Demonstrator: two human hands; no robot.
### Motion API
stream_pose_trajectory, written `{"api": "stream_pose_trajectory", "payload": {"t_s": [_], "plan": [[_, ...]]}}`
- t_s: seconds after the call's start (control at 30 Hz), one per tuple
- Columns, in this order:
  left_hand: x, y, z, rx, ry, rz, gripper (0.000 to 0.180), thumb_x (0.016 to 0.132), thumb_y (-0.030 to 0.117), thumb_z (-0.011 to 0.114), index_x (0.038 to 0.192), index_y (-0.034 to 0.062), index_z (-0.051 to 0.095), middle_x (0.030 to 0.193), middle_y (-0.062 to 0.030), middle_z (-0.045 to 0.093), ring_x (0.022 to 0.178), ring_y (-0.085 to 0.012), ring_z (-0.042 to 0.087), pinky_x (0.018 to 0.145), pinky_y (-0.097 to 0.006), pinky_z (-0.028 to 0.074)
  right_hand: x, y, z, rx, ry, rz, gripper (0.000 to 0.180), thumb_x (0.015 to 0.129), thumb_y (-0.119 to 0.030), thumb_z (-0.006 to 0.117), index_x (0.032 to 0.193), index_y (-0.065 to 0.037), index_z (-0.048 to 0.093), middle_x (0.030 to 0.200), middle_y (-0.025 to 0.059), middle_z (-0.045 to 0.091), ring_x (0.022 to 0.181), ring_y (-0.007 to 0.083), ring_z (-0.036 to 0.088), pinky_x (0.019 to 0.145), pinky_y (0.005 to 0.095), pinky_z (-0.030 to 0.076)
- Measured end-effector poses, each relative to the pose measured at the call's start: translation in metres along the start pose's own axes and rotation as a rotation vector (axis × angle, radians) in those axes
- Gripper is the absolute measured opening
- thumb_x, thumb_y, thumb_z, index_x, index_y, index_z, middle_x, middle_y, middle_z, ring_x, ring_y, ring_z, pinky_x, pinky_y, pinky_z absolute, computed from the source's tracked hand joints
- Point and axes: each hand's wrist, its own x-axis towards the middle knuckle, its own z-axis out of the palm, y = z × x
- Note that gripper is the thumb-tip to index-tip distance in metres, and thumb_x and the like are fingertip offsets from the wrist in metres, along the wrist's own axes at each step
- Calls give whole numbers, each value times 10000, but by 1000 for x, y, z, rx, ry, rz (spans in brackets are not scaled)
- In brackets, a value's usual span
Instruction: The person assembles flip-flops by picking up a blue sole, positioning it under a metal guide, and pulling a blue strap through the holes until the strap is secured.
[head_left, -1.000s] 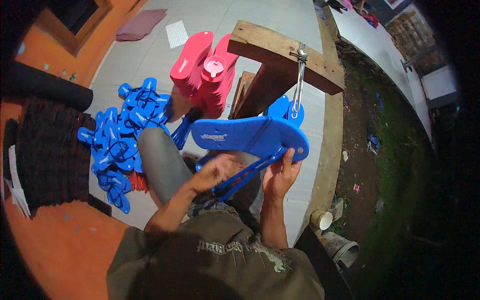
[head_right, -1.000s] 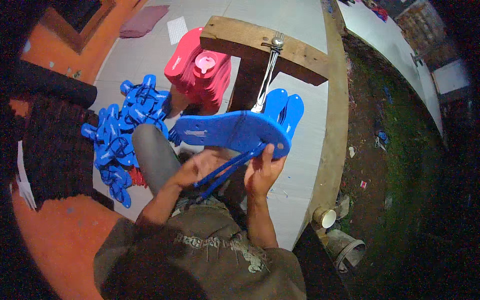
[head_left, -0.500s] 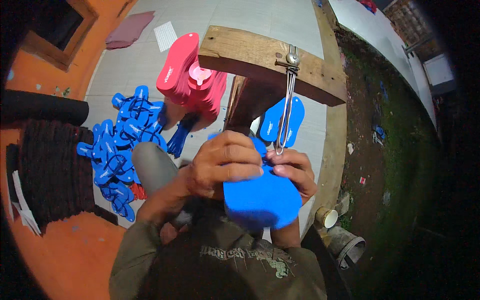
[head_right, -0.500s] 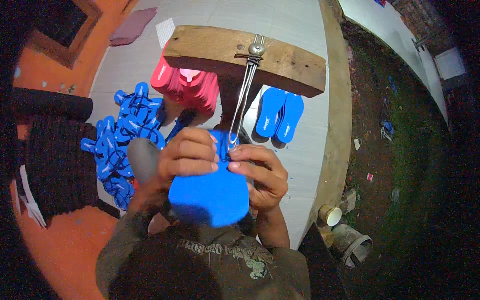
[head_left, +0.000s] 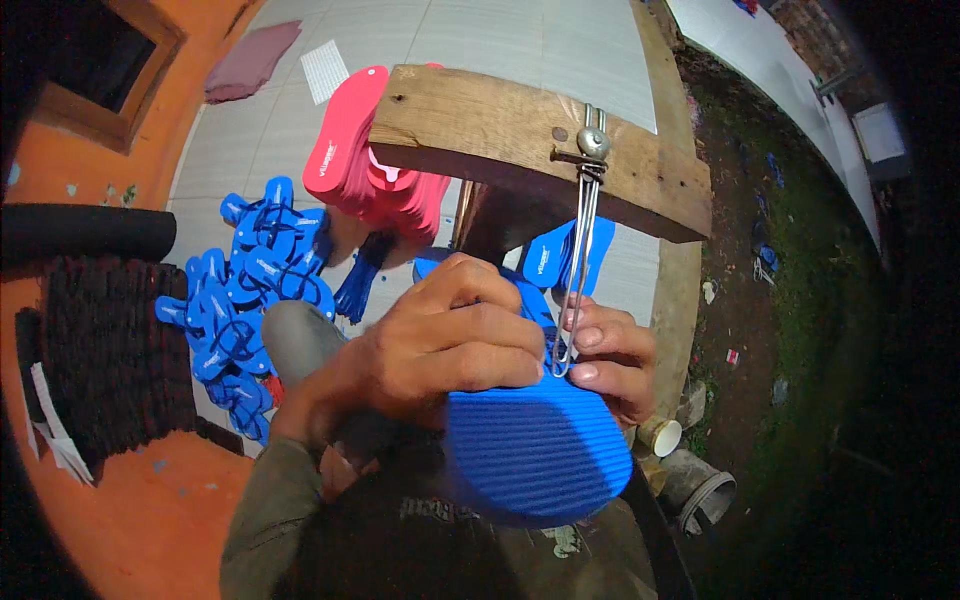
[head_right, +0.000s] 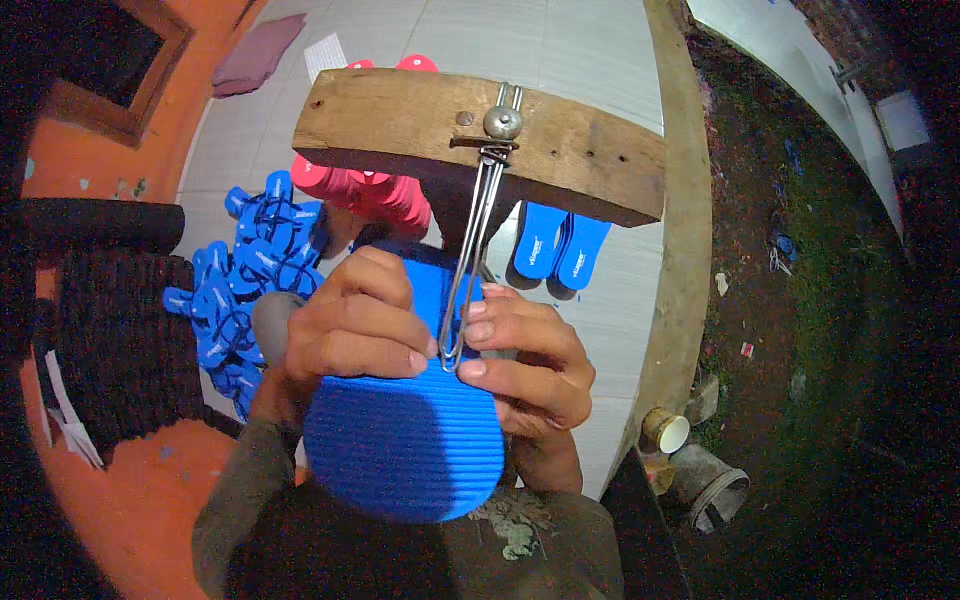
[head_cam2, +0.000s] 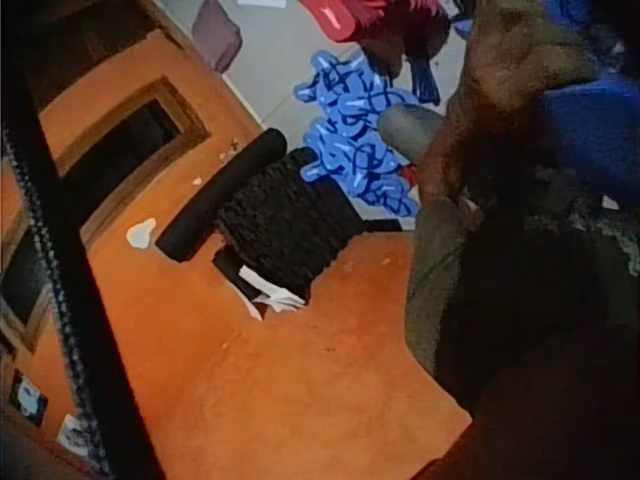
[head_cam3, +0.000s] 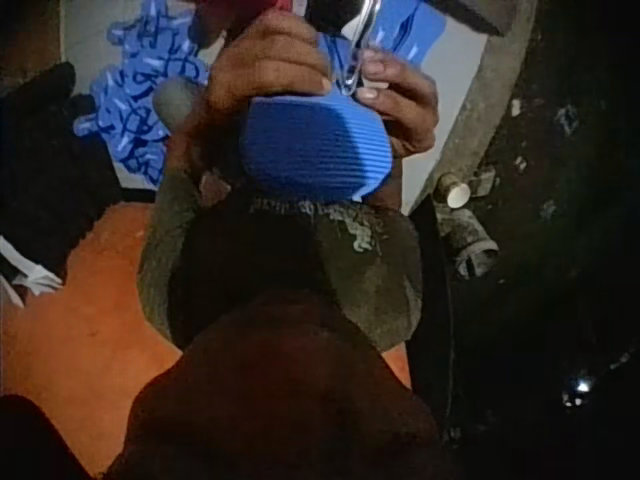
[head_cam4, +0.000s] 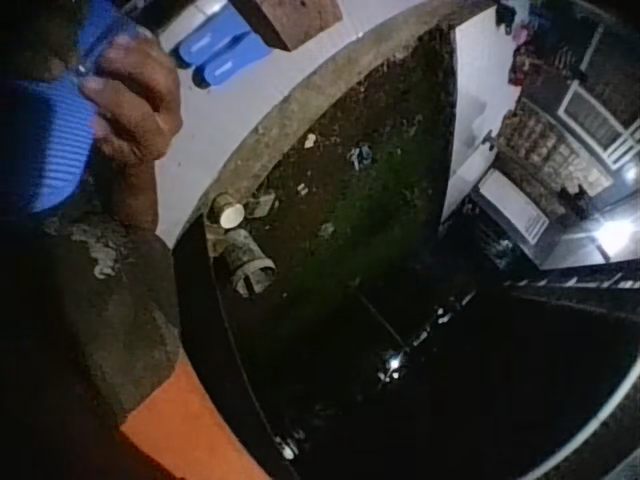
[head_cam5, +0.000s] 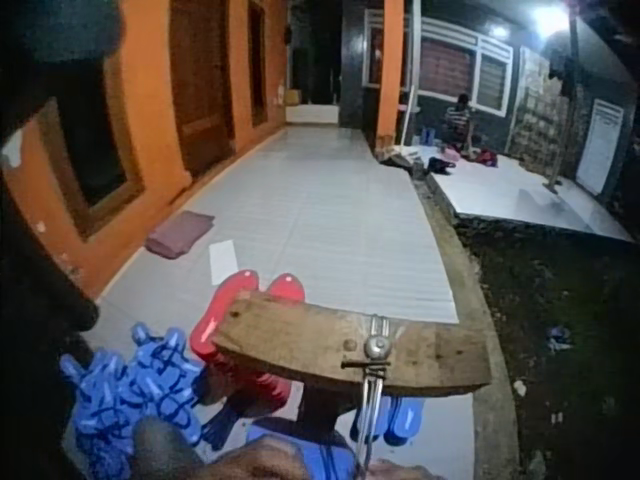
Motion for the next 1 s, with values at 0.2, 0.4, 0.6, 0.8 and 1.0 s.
{"api": "stream_pose_trajectory", "payload": {"t_s": [0.2,0.4,0.6,0.8,1.0], "plan": [[15,-3,18,380,417,-248,516,588,234,785,932,13,471,857,-140,427,811,-280,419,714,-385,354,16,-9,8,-231,282,327,125,801,-61,562,899,14,540,774,108,560,674,159,548,624,278,467],[5,-21,23,721,797,-276,590,575,305,794,911,24,398,846,-109,402,804,-249,405,693,-347,344,31,16,0,-525,224,524,169,776,-139,644,738,-1,555,635,31,567,583,73,498,531,227,405],[-108,-47,70,-147,621,-844,269,772,227,653,862,2,536,776,-89,555,708,-158,531,631,-281,425,-85,32,41,-301,-133,734,243,800,-126,598,992,20,574,845,106,629,799,148,584,717,261,442],[-122,-16,76,129,406,-824,185,784,161,622,854,-7,592,720,-84,612,659,-127,561,607,-273,443,-128,29,24,-423,-181,680,226,824,-162,564,982,-2,581,757,140,608,669,201,584,630,297,446],[-148,39,44,-875,414,-1047,380,823,166,567,1144,31,414,606,-51,530,481,-114,485,463,-207,383,-140,-18,-21,-254,-8,905,165,842,-90,522,980,-4,550,731,57,581,664,110,542,628,241,442]]}}
